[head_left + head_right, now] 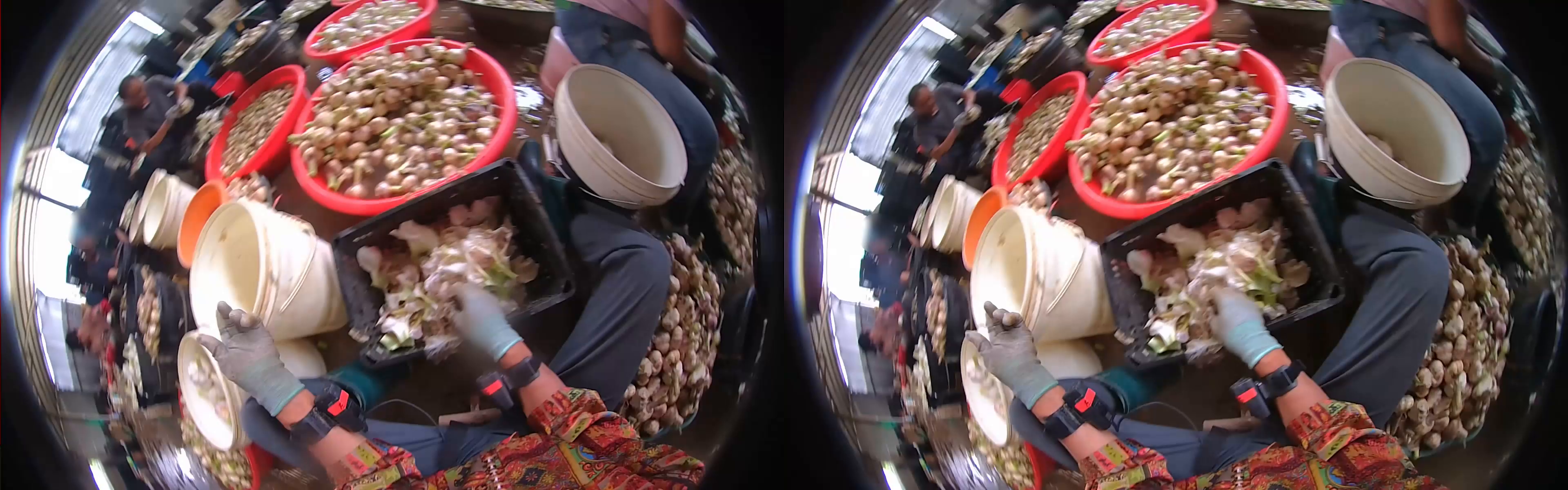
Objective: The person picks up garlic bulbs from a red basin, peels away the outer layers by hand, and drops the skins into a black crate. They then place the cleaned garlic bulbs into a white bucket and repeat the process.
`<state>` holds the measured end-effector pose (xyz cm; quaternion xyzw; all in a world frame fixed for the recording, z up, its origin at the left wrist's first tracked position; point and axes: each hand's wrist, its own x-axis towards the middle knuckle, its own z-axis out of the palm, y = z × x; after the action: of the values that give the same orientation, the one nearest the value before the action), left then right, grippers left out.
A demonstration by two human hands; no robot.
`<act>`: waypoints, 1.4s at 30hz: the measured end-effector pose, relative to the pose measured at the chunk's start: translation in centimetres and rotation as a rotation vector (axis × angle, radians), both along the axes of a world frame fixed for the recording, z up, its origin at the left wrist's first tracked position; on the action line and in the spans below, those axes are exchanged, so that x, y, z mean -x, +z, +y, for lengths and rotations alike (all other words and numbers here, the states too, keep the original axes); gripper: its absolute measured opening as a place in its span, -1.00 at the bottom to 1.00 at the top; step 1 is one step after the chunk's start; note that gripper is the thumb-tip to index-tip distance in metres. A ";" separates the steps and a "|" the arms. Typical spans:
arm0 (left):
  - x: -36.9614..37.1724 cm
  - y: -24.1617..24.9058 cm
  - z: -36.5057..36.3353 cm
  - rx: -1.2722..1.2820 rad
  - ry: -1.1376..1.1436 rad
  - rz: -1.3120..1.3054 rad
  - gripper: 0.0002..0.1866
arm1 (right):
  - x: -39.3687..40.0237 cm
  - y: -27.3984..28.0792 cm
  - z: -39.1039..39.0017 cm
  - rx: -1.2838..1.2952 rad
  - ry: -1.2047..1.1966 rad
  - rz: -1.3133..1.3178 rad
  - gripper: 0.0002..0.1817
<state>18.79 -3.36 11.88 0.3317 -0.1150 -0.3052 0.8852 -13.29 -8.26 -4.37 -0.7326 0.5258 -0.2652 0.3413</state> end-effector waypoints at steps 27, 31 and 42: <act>14.1 -8.4 -26.1 -0.889 -1.185 -0.964 -0.57 | 1.9 1.9 -1.9 -0.336 -0.059 -0.380 -0.65; 17.5 -7.3 -13.3 -0.710 -0.985 -0.649 -0.59 | 2.7 3.9 -1.5 0.099 -0.162 -0.410 -0.54; 17.3 -11.1 1.2 -0.966 -0.490 -1.036 -0.77 | 1.3 4.7 3.4 -0.186 0.436 0.036 -0.14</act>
<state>1.52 -2.14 0.77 0.7495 -0.4408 -0.3150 0.3804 -14.57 -4.89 0.34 -0.7988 0.3834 -0.1222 0.4472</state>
